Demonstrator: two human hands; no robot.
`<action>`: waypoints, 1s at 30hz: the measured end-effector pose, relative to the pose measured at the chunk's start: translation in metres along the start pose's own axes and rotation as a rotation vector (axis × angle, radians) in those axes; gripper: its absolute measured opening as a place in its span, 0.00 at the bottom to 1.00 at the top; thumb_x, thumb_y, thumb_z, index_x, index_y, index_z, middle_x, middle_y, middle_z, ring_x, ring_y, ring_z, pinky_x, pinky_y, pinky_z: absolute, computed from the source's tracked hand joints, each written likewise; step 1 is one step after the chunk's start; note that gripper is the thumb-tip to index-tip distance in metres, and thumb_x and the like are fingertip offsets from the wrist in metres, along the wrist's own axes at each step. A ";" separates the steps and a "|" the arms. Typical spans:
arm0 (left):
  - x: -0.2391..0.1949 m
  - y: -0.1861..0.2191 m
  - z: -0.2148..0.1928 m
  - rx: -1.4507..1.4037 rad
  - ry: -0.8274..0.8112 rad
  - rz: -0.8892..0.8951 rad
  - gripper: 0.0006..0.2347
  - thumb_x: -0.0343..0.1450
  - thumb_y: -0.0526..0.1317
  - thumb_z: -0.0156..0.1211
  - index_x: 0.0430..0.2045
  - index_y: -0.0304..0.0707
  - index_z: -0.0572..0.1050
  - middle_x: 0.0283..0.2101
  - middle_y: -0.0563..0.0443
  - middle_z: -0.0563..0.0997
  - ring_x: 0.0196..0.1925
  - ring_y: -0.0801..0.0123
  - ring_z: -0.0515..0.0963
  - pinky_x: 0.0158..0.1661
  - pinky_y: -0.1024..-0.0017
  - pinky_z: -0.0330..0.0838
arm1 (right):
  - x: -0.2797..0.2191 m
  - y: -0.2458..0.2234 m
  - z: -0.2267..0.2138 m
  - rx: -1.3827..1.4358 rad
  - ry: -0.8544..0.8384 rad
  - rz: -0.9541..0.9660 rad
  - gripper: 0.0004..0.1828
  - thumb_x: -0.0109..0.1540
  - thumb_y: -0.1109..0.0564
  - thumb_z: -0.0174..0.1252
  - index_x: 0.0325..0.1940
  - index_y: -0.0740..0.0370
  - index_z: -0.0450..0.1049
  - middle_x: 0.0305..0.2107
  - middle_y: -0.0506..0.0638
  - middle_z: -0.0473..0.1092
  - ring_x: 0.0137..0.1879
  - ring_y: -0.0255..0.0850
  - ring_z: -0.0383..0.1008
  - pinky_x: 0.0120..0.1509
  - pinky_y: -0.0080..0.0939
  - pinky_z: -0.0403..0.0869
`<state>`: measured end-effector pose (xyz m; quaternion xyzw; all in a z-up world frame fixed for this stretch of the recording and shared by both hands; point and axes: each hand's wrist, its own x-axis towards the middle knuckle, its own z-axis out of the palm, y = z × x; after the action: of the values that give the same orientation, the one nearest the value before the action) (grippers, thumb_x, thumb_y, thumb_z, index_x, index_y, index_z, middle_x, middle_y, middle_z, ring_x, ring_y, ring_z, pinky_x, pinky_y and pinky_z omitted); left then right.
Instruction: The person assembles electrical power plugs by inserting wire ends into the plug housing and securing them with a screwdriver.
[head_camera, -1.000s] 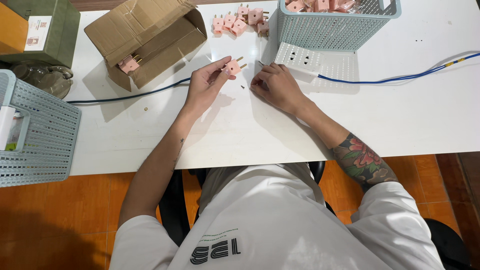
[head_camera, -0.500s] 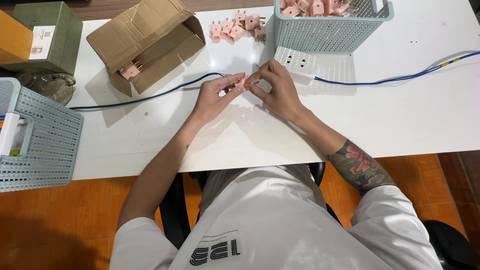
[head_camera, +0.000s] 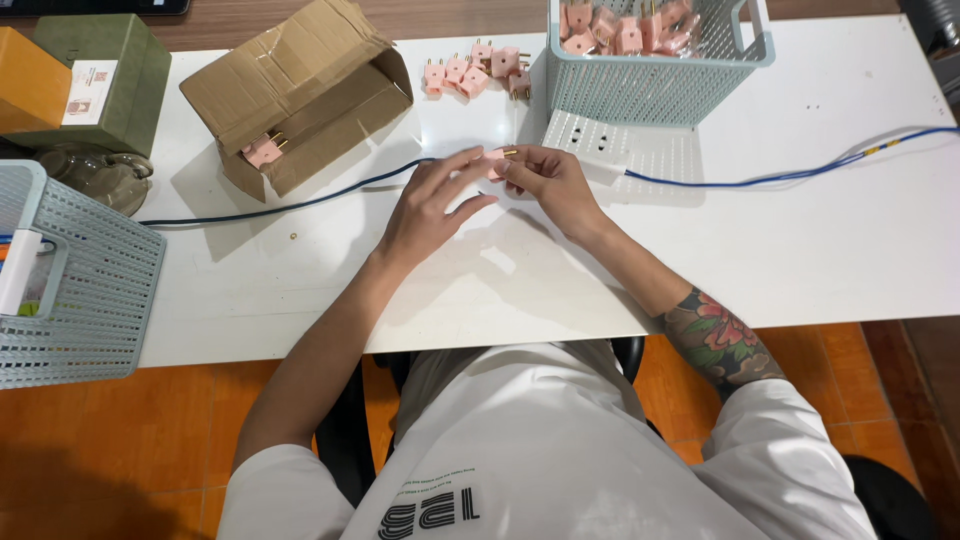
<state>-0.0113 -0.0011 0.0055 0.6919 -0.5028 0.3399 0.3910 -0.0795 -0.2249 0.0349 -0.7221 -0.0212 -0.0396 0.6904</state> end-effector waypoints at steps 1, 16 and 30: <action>0.006 -0.001 -0.002 0.001 0.007 -0.003 0.20 0.77 0.40 0.80 0.65 0.44 0.84 0.66 0.47 0.86 0.56 0.62 0.89 0.56 0.66 0.82 | 0.005 0.005 -0.001 -0.006 -0.004 0.000 0.19 0.74 0.53 0.68 0.64 0.70 0.82 0.41 0.51 0.83 0.47 0.34 0.80 0.56 0.34 0.79; -0.002 -0.015 -0.012 -0.188 0.299 -0.460 0.10 0.85 0.33 0.65 0.59 0.27 0.83 0.46 0.37 0.89 0.46 0.58 0.92 0.52 0.58 0.86 | -0.002 0.024 0.005 -0.765 -0.072 -0.137 0.19 0.74 0.50 0.68 0.61 0.68 0.85 0.46 0.67 0.81 0.54 0.66 0.84 0.58 0.61 0.81; -0.005 -0.010 0.008 -0.807 0.152 -0.956 0.19 0.86 0.43 0.63 0.66 0.23 0.77 0.53 0.43 0.87 0.53 0.66 0.90 0.57 0.74 0.83 | -0.001 0.016 0.010 -0.699 0.106 -0.320 0.09 0.77 0.53 0.65 0.53 0.60 0.85 0.40 0.52 0.76 0.48 0.47 0.81 0.54 0.46 0.79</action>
<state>-0.0022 -0.0039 -0.0048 0.6122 -0.1977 -0.0407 0.7645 -0.0788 -0.2157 0.0187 -0.8983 -0.0829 -0.1890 0.3879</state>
